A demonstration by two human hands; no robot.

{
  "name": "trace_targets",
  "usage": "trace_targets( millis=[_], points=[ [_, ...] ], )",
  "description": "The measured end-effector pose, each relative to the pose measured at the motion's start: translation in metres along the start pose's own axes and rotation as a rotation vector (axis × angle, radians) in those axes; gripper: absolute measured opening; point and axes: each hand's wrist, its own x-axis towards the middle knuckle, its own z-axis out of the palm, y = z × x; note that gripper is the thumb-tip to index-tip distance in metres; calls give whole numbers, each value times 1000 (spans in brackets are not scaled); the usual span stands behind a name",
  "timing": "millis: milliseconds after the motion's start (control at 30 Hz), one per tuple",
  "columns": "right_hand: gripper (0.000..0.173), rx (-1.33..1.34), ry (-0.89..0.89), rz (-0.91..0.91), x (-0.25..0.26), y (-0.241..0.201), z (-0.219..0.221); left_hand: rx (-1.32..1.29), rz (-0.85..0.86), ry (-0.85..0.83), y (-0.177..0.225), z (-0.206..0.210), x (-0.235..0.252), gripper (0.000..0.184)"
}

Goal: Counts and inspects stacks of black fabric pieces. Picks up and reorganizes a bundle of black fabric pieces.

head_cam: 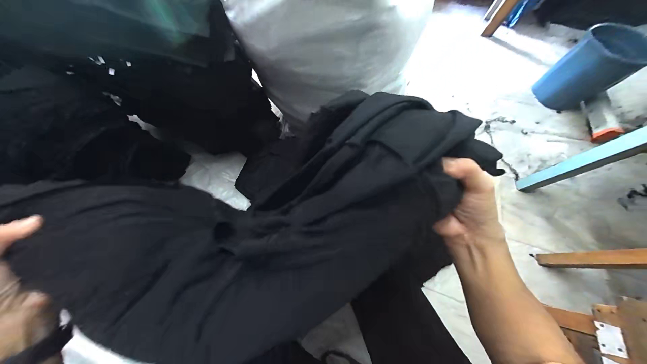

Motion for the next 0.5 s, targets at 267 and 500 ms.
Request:
trace_targets(
  millis=[267, 500],
  points=[
    [6, -265, 228, -384, -11, -70, -84, -181, -4, -159, 61, 187, 58, 19],
    [8, -185, 680, -272, -91, 26, -150, -185, -168, 22, -38, 235, 55, 16]
  ],
)
